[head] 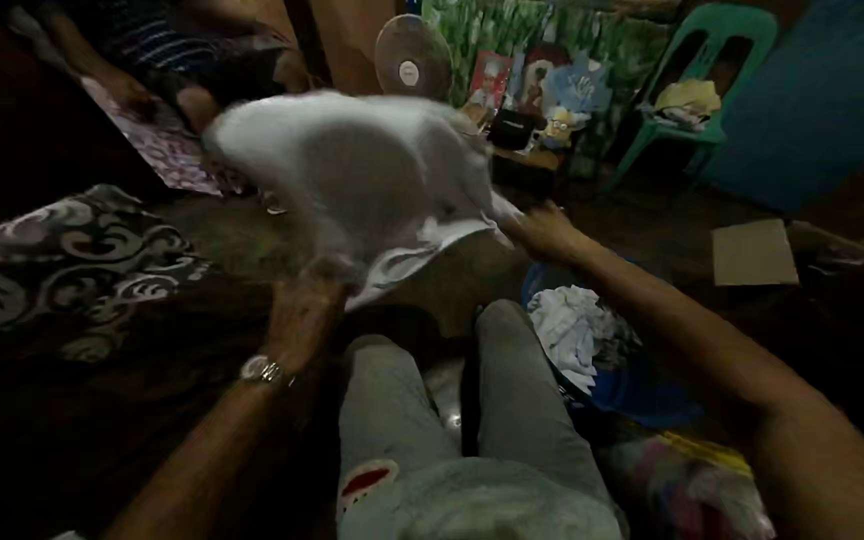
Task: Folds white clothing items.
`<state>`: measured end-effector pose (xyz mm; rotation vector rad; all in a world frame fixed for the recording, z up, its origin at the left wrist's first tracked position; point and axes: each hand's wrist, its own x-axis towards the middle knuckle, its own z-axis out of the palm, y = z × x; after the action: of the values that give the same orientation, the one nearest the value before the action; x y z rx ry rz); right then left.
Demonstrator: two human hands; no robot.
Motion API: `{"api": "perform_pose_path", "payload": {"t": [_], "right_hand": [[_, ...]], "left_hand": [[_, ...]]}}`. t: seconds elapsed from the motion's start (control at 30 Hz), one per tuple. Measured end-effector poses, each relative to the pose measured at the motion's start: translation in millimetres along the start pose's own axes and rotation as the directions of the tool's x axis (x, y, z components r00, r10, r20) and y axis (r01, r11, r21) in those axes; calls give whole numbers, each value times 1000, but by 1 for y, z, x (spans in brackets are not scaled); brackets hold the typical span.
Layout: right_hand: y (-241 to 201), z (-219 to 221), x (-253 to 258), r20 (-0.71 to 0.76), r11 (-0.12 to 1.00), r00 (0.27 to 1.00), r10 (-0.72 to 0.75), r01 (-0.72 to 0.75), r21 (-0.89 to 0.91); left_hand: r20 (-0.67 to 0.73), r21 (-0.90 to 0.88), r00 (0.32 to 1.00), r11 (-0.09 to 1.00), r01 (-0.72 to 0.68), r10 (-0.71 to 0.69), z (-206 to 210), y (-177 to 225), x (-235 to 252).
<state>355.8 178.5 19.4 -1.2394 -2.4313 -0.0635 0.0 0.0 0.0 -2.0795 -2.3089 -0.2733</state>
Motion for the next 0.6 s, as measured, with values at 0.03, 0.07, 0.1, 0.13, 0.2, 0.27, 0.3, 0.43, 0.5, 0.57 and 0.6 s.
{"api": "perform_pose_path", "payload": {"t": [0.03, 0.07, 0.1, 0.13, 0.2, 0.27, 0.3, 0.43, 0.5, 0.57, 0.6], "right_hand": [[25, 13, 8, 355, 997, 932, 76, -68, -37], [49, 19, 23, 519, 990, 846, 127, -136, -20], [66, 13, 33, 547, 969, 816, 185, -246, 39], [76, 5, 35, 492, 922, 835, 247, -359, 146], [86, -1, 35, 328, 808, 882, 338, -451, 381], [77, -18, 40, 305, 690, 866, 397, -500, 524], [71, -26, 42, 328, 625, 852, 408, -523, 579], [79, -16, 42, 427, 481, 855, 295, -519, 707], [78, -11, 36, 449, 531, 873, 188, -475, 701], [74, -9, 36, 417, 726, 902, 111, -360, 585], [74, -9, 39, 366, 833, 922, 125, -298, 467]], "left_hand": [[206, -121, 977, 990, 73, -47, 12, -29, 6], [299, -257, 946, 944, 207, -126, 12, -51, 13], [266, -394, 942, 869, 298, -203, 6, -65, 17], [163, -486, 948, 814, 319, -274, 1, -73, 18], [-35, -550, 941, 792, 264, -337, -10, -75, 27], [-131, -578, 930, 789, 210, -343, -23, -68, 40], [-153, -587, 927, 786, 194, -343, -26, -67, 46], [-156, -626, 901, 746, 227, -405, -27, -59, 59], [-143, -666, 881, 702, 251, -451, -26, -61, 70], [-162, -716, 869, 661, 223, -468, -22, -70, 86], [-171, -740, 869, 643, 198, -465, -26, -72, 91]]}}
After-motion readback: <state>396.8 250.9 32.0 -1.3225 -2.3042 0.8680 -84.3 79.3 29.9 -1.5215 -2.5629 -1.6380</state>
